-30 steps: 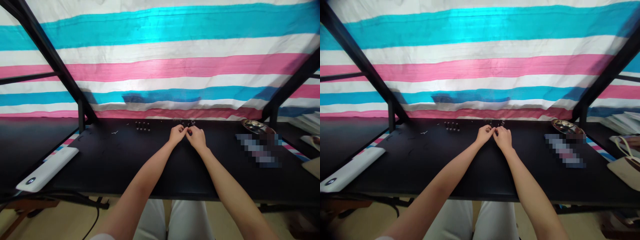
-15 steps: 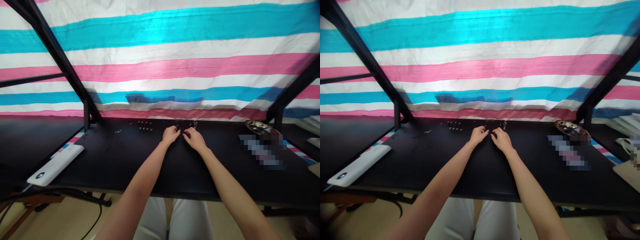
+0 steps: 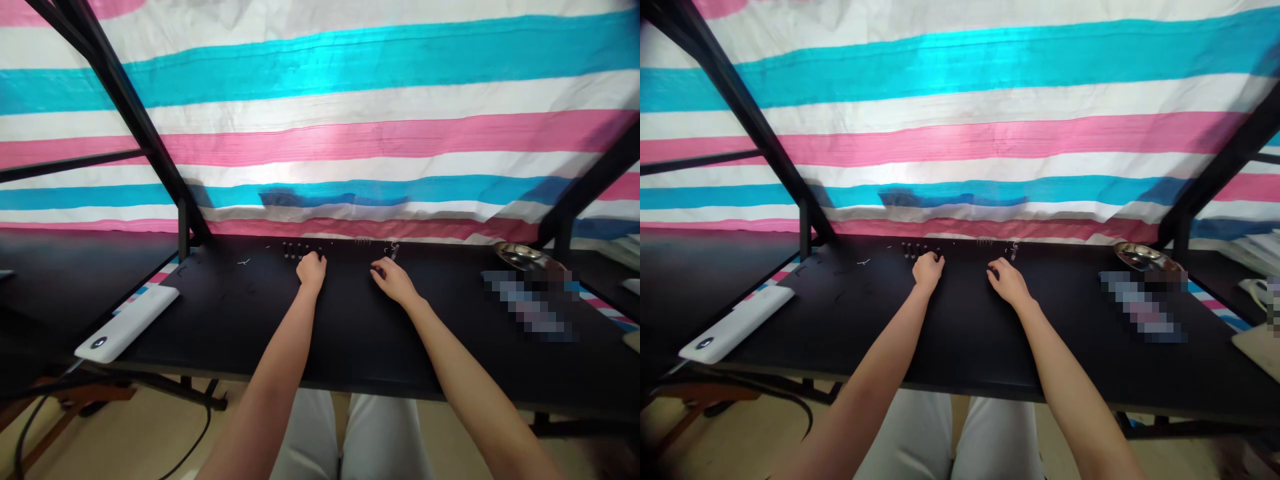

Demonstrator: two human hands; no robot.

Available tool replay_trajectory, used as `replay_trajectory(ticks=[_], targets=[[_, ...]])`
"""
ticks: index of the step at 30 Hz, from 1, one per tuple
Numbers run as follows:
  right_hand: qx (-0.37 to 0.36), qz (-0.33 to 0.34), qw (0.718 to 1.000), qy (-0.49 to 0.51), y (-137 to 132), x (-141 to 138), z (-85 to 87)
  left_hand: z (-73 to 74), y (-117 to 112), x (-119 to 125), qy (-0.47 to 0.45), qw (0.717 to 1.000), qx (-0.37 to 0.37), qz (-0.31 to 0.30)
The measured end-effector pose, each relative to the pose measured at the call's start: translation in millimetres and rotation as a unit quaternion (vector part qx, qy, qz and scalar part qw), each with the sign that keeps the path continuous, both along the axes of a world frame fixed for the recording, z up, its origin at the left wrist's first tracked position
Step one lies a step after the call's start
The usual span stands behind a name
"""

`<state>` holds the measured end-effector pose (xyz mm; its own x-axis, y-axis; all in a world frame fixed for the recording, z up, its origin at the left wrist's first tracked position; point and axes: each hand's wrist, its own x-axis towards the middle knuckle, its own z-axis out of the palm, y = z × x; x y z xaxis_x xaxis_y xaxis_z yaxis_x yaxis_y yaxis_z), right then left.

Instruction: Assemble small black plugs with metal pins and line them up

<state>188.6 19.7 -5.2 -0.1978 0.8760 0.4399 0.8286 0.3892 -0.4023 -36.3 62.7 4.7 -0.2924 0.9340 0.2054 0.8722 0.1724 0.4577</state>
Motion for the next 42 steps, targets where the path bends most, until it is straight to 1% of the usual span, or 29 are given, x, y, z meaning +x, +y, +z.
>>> replay_trajectory(ticks=[6, 12, 15, 17, 23, 26, 29, 32, 35, 38, 42], targets=[[-0.009, 0.001, 1.000, -0.007, 2, 1, -2.9, 2.8, 1, -4, -0.003, 1.000, -0.016, 0.023], [-0.013, -0.002, 1.000, -0.002, 2, 2, -3.3, 5.2, 1, -3, -0.008, 0.999, -0.029, 0.028], [-0.006, -0.016, 1.000, 0.000, 3, 4, -1.8, 6.6, 0, -3, -0.010, 0.999, -0.035, 0.028], [-0.004, -0.042, 0.999, -0.002, 2, 7, 0.1, 7.2, 1, -3, -0.010, 0.999, -0.038, 0.026], [-0.010, -0.164, 0.986, 0.004, 4, 20, 3.6, 7.9, 1, -3, -0.010, 0.999, -0.043, 0.025], [-0.025, -0.213, 0.977, 0.019, 7, 26, 1.0, 8.5, 0, -2, -0.007, 0.998, -0.051, 0.025], [-0.050, -0.246, 0.967, 0.046, 10, 32, -5.1, 8.3, 0, -2, 0.011, 0.998, -0.054, 0.019], [-0.071, -0.252, 0.964, 0.055, 16, 37, -13.6, 6.5, 0, 0, 0.035, 0.998, -0.058, 0.003], [-0.071, -0.253, 0.964, 0.044, 23, 40, -20.7, 3.7, -2, 8, 0.064, 0.996, -0.056, -0.030], [-0.077, -0.269, 0.959, 0.040, 27, 40, -23.3, 1.1, -7, 21, 0.094, 0.992, -0.044, -0.078], [-0.081, -0.273, 0.958, 0.032, 31, 38, -22.3, -1.0, -16, 42, 0.125, 0.980, -0.044, -0.149]])
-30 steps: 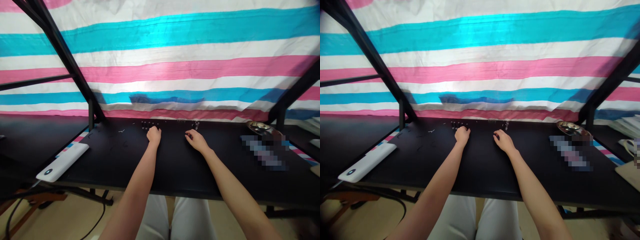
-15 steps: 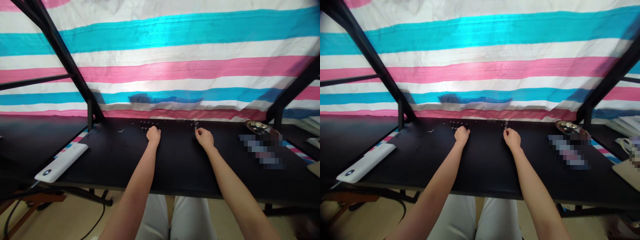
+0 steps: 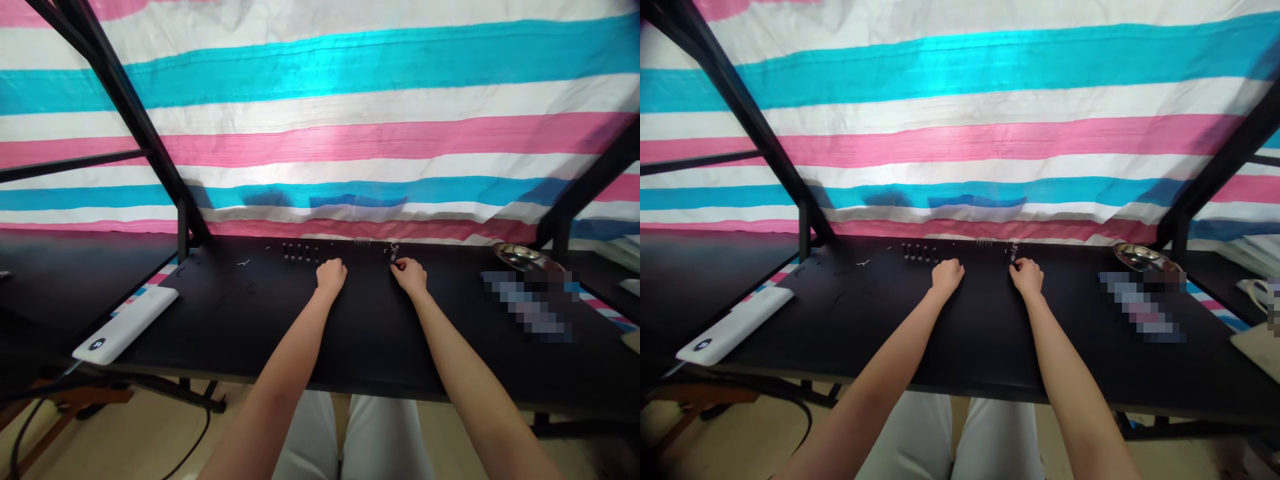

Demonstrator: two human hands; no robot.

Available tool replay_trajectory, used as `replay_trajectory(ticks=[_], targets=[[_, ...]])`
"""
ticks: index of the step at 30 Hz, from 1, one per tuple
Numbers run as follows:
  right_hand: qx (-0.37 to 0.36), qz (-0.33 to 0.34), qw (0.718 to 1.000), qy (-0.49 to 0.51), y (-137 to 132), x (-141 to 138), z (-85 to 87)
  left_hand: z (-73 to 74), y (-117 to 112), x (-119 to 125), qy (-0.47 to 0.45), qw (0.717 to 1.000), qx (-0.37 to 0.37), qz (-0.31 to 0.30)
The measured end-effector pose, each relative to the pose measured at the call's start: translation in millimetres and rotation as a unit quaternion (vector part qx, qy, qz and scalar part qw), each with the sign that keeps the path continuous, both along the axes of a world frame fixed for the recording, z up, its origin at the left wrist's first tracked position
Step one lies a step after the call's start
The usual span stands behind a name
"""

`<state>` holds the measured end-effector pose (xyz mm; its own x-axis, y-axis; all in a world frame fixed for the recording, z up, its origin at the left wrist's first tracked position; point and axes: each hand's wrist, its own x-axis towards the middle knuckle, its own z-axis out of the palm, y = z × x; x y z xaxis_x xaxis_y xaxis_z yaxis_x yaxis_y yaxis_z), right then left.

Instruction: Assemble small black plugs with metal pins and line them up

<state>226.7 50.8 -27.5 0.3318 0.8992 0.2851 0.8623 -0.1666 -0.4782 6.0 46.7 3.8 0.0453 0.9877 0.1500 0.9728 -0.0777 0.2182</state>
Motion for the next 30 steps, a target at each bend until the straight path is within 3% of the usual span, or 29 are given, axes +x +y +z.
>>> replay_trajectory(ticks=[6, 9, 20, 30], targets=[[-0.007, -0.012, 1.000, -0.003, 6, -1, -0.7, -1.9, -12, 30, 0.023, 0.984, 0.022, -0.173], [-0.004, -0.007, 1.000, 0.001, 10, 1, -3.1, -2.2, -11, 41, 0.027, 0.977, 0.038, -0.210], [0.013, 0.027, 0.999, 0.014, 31, 12, -12.1, -5.7, 10, 81, 0.006, 0.974, 0.073, -0.215], [0.010, 0.046, 0.998, 0.043, 40, 17, -12.6, -4.6, 22, 92, 0.031, 0.975, 0.040, -0.216]])
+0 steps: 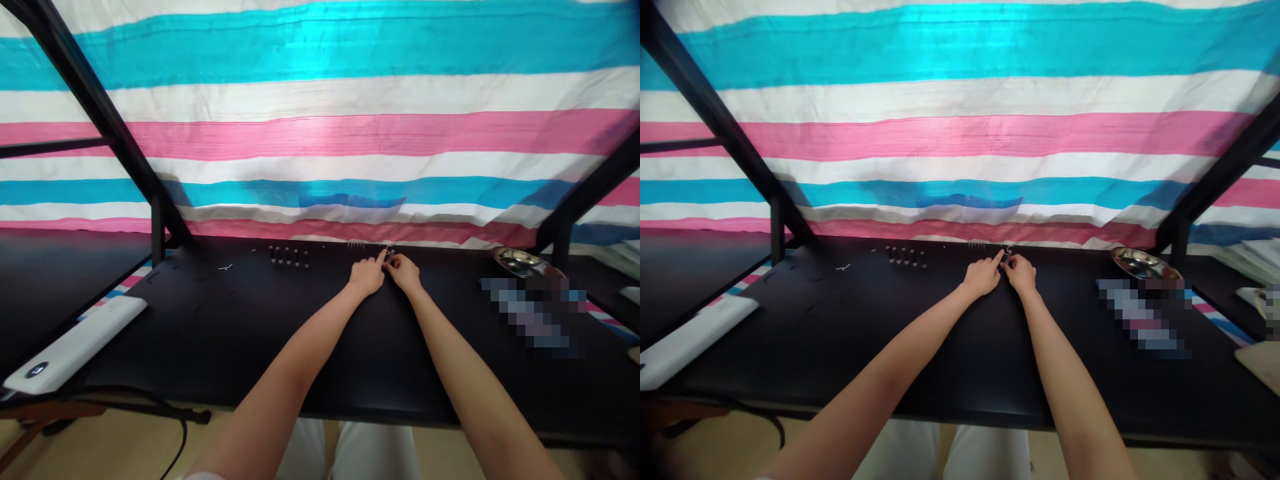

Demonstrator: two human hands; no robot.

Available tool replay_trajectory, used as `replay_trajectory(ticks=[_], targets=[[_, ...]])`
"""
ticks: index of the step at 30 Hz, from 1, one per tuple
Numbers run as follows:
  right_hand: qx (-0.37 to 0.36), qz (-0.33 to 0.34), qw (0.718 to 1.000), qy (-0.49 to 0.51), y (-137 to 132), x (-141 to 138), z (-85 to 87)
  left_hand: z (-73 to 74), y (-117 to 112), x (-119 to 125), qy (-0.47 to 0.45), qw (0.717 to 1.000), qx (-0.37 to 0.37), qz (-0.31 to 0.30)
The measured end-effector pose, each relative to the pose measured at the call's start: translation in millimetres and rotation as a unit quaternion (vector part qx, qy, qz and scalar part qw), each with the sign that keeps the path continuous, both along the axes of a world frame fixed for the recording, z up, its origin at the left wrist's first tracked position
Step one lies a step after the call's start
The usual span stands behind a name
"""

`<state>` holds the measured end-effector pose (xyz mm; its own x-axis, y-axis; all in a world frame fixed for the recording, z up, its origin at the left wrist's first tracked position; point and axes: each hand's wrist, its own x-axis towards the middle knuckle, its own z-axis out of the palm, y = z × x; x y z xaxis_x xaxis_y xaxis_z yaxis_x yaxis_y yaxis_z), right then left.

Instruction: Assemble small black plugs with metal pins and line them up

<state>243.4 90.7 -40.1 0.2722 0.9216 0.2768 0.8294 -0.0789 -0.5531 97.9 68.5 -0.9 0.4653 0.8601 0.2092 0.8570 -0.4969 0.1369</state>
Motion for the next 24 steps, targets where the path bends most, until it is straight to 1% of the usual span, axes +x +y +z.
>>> replay_trajectory(ticks=[3, 7, 11, 14, 18, 21, 24], targets=[[0.007, 0.000, 1.000, -0.009, -2, -1, 1.6, 0.9, 0, -1, -0.019, 1.000, -0.004, 0.013], [0.007, 0.003, 1.000, -0.028, -5, -4, 5.5, 0.4, 0, -4, -0.067, 0.997, -0.005, 0.023], [-0.004, 0.004, 0.999, -0.043, -9, -6, 10.1, -2.6, 3, -8, -0.146, 0.988, -0.015, 0.038], [-0.009, 0.008, 0.999, -0.048, -12, -7, 12.0, -5.8, 8, -13, -0.248, 0.967, -0.016, 0.057], [0.001, 0.018, 0.997, -0.069, -14, -10, 13.1, -10.7, 16, -18, -0.375, 0.925, -0.021, 0.061], [0.010, 0.026, 0.995, -0.092, -16, -12, 14.3, -14.0, 20, -19, -0.426, 0.903, -0.025, 0.046], [0.021, 0.031, 0.992, -0.123, -19, -14, 16.6, -15.2, 20, -18, -0.437, 0.898, -0.027, 0.033]])
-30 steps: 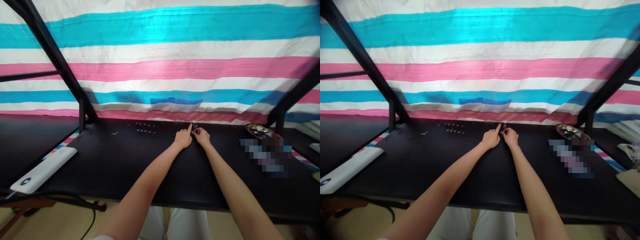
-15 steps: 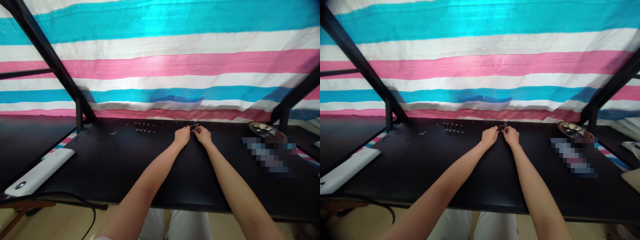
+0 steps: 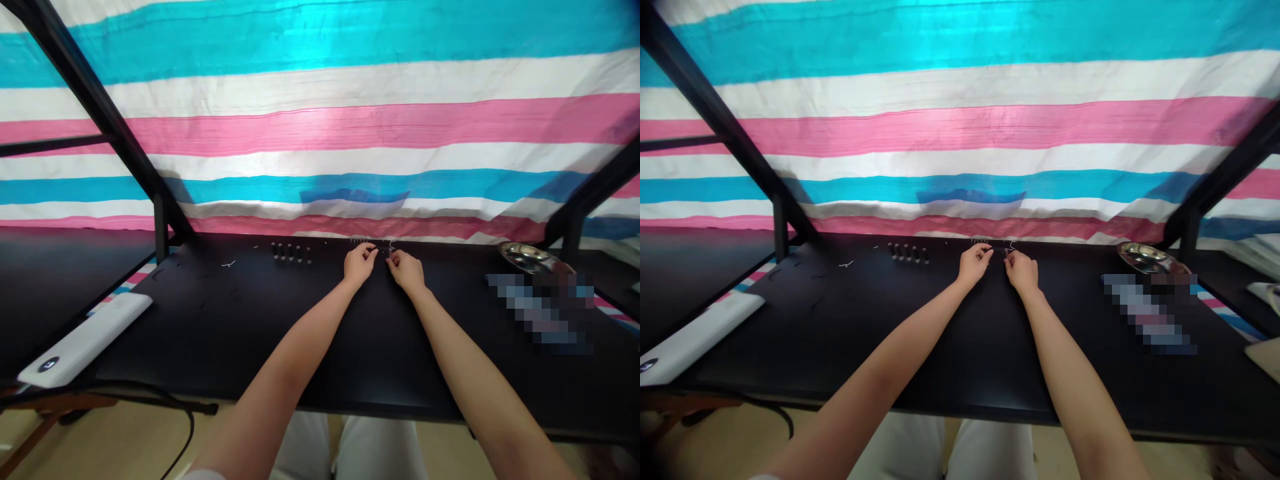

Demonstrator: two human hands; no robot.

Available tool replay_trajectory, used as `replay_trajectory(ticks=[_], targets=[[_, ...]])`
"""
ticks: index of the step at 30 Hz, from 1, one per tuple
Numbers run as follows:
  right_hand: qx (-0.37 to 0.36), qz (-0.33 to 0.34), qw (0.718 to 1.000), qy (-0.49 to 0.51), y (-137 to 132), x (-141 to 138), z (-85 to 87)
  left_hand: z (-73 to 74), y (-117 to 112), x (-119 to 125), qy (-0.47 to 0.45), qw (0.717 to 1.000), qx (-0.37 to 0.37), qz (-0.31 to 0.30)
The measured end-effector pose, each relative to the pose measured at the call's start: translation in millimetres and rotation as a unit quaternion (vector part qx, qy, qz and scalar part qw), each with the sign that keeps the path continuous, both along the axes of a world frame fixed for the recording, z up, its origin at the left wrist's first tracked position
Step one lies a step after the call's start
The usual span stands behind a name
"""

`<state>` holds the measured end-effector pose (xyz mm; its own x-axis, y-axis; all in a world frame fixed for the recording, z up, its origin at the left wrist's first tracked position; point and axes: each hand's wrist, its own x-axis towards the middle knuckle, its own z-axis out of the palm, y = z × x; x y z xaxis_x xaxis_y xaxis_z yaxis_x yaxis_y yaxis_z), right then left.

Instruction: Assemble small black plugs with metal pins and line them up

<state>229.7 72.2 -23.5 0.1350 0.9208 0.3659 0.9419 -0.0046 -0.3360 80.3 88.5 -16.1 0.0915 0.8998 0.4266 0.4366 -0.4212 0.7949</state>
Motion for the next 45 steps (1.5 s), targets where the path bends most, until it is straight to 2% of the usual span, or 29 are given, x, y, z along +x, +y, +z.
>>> replay_trajectory(ticks=[11, 18, 24, 28, 32, 36, 41, 45], targets=[[0.016, 0.016, 0.988, -0.154, -8, -7, 13.6, 7.4, -10, 2, 0.012, 1.000, 0.022, -0.009], [0.055, 0.077, 0.982, -0.161, -11, -15, 16.1, 6.4, -13, 2, 0.032, 0.998, 0.037, -0.045], [0.060, 0.132, 0.985, -0.097, -8, -15, 9.2, 11.3, -18, 1, 0.063, 0.996, 0.013, -0.058], [0.055, 0.164, 0.985, 0.007, -6, -18, 2.4, 13.0, -21, 0, 0.066, 0.997, 0.006, -0.046], [0.025, 0.191, 0.976, 0.100, -10, -30, 1.4, 12.8, -26, -4, 0.022, 0.999, 0.018, -0.014], [-0.012, 0.237, 0.962, 0.132, -14, -53, 4.2, 12.0, -43, -23, -0.012, 1.000, 0.007, 0.021], [-0.034, 0.254, 0.961, 0.101, -8, -97, 5.7, 12.3, -77, -72, -0.023, 1.000, -0.009, -0.013], [-0.040, 0.249, 0.963, 0.091, 6, -133, 6.6, 18.1, -88, -107, -0.087, 0.995, -0.035, 0.036]])
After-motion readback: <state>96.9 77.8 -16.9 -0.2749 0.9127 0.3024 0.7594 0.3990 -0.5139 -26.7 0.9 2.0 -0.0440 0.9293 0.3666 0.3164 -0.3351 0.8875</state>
